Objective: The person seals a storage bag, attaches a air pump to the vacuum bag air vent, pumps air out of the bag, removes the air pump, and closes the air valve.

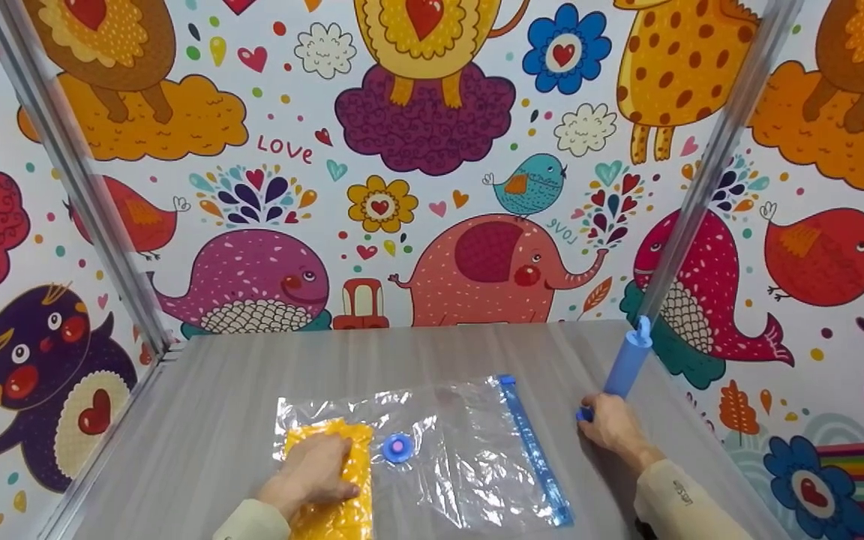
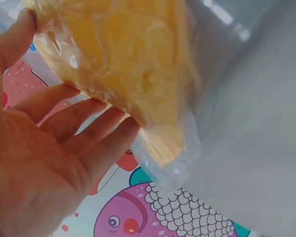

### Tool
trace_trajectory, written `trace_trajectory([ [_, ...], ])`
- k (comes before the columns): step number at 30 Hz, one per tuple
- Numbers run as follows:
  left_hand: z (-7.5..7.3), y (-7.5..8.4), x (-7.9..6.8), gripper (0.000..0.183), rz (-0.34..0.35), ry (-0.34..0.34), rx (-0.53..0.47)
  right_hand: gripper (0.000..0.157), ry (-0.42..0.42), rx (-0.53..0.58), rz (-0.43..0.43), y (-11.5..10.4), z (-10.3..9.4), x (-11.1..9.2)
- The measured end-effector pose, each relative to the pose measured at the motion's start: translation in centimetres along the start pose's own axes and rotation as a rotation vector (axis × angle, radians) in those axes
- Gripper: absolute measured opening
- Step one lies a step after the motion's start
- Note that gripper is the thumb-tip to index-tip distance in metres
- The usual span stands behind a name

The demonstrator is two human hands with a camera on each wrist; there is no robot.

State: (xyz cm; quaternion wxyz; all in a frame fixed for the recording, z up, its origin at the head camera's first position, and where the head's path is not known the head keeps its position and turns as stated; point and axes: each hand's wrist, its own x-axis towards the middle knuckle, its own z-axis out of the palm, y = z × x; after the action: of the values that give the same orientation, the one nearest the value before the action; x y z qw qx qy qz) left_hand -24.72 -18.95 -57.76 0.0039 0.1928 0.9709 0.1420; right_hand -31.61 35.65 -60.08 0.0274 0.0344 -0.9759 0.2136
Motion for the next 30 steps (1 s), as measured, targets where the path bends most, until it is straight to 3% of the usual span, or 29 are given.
trace_trajectory([
  [6, 0.0, 0.1, 0.0, 0.047, -0.031, -0.033, -0.045, 0.027, 0.02, 0.021, 0.002, 0.0, 0.0, -0.3],
  [12, -0.3, 0.3, 0.2, 0.046, -0.08, -0.057, -0.082, 0.031, 0.027, 0.038, 0.002, -1.3, -0.2, 0.0],
  [20, -0.2, 0.5, 0.1, 0.046, -0.061, -0.043, -0.076, 0.035, 0.048, 0.024, -0.027, -3.1, -0.2, 0.7],
  [30, -0.5, 0.5, 0.1, 0.045, -0.063, -0.046, -0.083, 0.039, 0.055, 0.086, -0.029, -6.0, -0.2, 1.0],
])
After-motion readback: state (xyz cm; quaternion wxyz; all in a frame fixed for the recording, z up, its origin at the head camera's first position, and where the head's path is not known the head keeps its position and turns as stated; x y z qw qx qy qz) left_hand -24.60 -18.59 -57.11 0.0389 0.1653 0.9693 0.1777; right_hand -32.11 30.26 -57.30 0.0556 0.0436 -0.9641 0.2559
